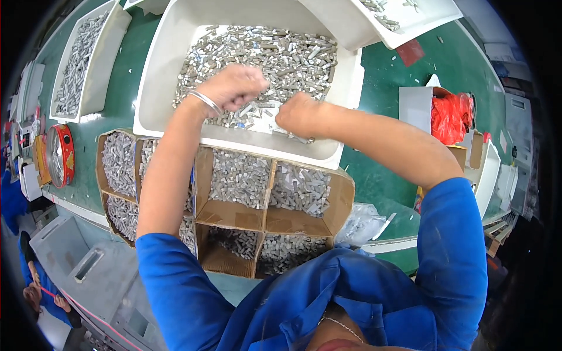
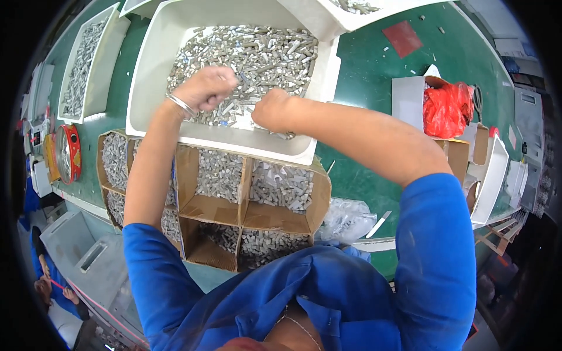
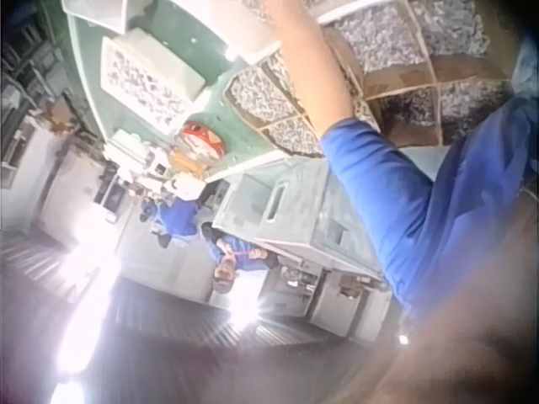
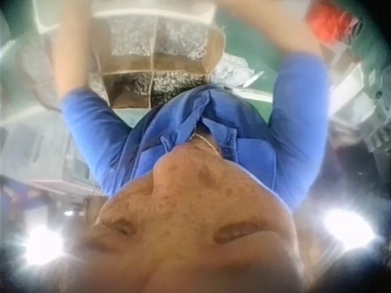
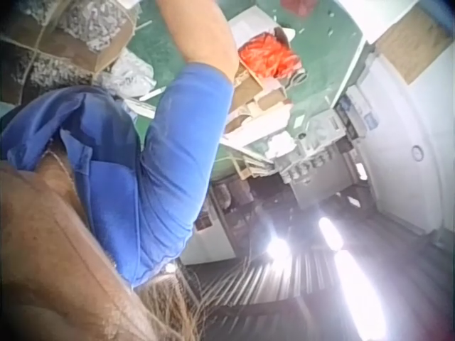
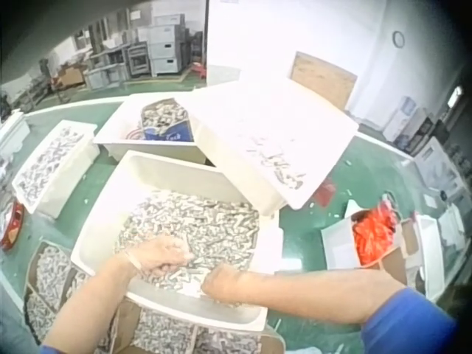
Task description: The person sorts small metal parts by hand, transferring them from a large white plastic bin into separate sorting boxes.
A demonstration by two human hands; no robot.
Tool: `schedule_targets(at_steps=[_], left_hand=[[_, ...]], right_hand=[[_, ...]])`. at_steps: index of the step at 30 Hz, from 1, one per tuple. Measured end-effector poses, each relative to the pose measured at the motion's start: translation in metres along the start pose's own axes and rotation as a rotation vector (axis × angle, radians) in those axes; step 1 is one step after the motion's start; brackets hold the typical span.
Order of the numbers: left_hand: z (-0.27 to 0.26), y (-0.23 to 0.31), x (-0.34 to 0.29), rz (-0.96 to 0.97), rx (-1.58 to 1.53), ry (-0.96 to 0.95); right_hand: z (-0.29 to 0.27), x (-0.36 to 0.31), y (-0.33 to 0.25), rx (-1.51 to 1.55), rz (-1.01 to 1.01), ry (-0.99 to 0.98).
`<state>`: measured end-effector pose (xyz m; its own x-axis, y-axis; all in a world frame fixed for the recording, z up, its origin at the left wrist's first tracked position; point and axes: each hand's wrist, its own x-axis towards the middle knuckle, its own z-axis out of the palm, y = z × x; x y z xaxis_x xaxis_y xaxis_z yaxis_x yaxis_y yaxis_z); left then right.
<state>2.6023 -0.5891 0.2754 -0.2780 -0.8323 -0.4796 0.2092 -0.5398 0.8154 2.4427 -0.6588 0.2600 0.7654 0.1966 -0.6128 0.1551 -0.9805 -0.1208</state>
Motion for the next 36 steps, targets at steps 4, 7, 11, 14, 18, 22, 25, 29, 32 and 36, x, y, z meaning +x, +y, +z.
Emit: schedule_targets(at_steps=[4,7,11,14,18,22,25,29,32,36], left_hand=[[0.008,-0.039,0.026,0.117,0.855,-0.177],[0.03,-0.033,0.038,-0.26,1.083,-0.357],[0.03,-0.045,0.042,-0.232,1.138,-0.356],[0.038,-0.036,0.042,-0.333,1.126,-0.333],[0.033,-0.026,0.036,-0.417,1.148,-0.349],[0.015,-0.006,0.023,-0.508,1.046,-0.095],[-0.002,-0.007,0.011,-0.449,0.755,0.048],[0.005,0.0,0.01,-0.255,0.45,0.107],[0.005,-0.012,0.015,-0.222,0.452,0.087],[0.008,-0.025,0.03,-0.031,0.72,-0.003]], right_hand=[[-0.002,-0.001,0.038,0.481,0.204,0.106],[0.003,-0.009,0.066,0.84,0.195,0.298],[-0.019,-0.021,0.071,1.463,0.119,0.14],[-0.025,-0.029,0.058,1.684,0.142,0.138],[-0.019,-0.027,0.054,1.574,0.103,0.005],[0.021,-0.001,0.042,1.065,0.049,-0.055],[0.015,0.012,0.016,0.627,0.059,-0.1],[0.002,0.0,0.0,0.293,0.149,-0.196],[0.002,-0.002,0.0,0.267,0.076,-0.182],[-0.005,-0.009,0.017,0.543,0.067,-0.18]])
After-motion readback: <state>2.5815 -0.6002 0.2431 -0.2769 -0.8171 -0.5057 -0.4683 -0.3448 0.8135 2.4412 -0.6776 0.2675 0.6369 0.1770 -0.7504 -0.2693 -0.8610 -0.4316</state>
